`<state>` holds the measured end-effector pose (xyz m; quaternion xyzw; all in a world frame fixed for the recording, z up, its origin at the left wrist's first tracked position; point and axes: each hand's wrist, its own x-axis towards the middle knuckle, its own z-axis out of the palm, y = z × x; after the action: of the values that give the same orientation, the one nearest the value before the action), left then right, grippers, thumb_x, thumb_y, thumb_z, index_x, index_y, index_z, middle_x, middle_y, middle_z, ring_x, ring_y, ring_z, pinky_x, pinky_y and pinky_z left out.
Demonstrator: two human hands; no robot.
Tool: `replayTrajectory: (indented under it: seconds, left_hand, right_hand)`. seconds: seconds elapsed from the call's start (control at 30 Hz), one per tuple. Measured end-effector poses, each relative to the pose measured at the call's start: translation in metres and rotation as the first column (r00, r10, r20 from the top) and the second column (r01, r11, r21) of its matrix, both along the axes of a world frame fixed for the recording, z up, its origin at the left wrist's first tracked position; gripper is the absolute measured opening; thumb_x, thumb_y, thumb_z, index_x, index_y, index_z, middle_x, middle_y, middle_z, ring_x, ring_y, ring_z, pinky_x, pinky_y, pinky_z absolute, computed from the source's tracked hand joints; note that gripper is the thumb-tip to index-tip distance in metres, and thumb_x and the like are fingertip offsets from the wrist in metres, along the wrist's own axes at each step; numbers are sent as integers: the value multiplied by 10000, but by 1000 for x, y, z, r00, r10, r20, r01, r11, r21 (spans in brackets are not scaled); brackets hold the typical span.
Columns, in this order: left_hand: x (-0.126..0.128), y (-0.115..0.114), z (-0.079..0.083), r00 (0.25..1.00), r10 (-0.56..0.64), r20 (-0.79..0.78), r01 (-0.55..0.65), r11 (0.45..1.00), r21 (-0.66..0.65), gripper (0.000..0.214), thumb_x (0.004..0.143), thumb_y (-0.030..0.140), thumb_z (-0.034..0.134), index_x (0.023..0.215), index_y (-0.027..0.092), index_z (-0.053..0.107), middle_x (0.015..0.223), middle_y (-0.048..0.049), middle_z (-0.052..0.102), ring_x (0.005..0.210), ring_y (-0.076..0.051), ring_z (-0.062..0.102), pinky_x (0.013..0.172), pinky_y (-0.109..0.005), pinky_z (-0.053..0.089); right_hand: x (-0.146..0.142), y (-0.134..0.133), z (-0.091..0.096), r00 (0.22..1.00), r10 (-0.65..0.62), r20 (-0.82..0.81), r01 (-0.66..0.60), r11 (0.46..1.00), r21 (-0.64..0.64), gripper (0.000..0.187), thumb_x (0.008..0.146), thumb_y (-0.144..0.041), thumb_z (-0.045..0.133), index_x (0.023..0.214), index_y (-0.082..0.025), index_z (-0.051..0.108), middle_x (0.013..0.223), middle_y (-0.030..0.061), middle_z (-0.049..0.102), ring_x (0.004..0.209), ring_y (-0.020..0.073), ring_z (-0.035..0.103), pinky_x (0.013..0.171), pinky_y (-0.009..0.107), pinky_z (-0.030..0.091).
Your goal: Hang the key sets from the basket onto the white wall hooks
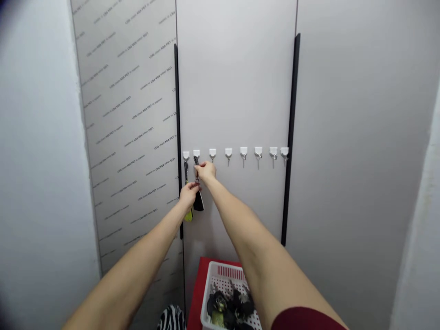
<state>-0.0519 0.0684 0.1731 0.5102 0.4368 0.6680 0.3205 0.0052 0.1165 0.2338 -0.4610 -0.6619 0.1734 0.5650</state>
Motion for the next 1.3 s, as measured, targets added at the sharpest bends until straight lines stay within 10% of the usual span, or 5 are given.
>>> replayTrajectory:
  seconds: [0.33,0.53,0.83,1.13,1.3]
  left_hand:
    - [-1,-2,-8,966,124,-229,-149,984,-97,321,594,104,453,914,113,470,810,-76,558,755,-153,507,689,-266,362]
    - [1,-19,-32,694,415,-588,-301,910,286,467,603,79,413,1063,105,340,1109,-110,369,1046,-174,306,877,-284,241]
    - [21,-16,-3,333,364,-870,-103,931,350,416,634,97,360,1048,142,347,1070,-97,388,950,-192,384,795,-298,323]
    - [19,-29,-60,307,90,-947,-53,996,77,381,638,162,380,1018,139,403,1064,-91,397,984,-178,361,829,-279,293]
    - [24,-30,-64,323,50,-945,-15,999,47,393,623,168,392,1013,133,418,1041,-92,421,962,-190,382,816,-285,310]
  right_hand:
    - [5,-2,-6,984,-150,97,154,987,-44,188,566,-286,529,664,-129,499,552,9,523,546,104,499,537,230,391]
    - [33,-14,-15,953,-194,235,160,975,154,286,613,-296,489,865,-161,498,745,15,532,680,111,494,651,256,377]
    - [11,-20,14,782,-299,546,82,919,386,346,667,-221,433,1010,-181,459,900,72,512,811,173,474,709,264,359]
    - [6,-9,36,752,-304,585,113,934,340,266,670,-141,373,858,-144,561,814,79,578,797,183,504,690,259,362]
    - [2,-5,41,715,-318,622,112,931,347,264,665,-141,379,854,-156,563,850,65,574,818,171,497,696,254,364]
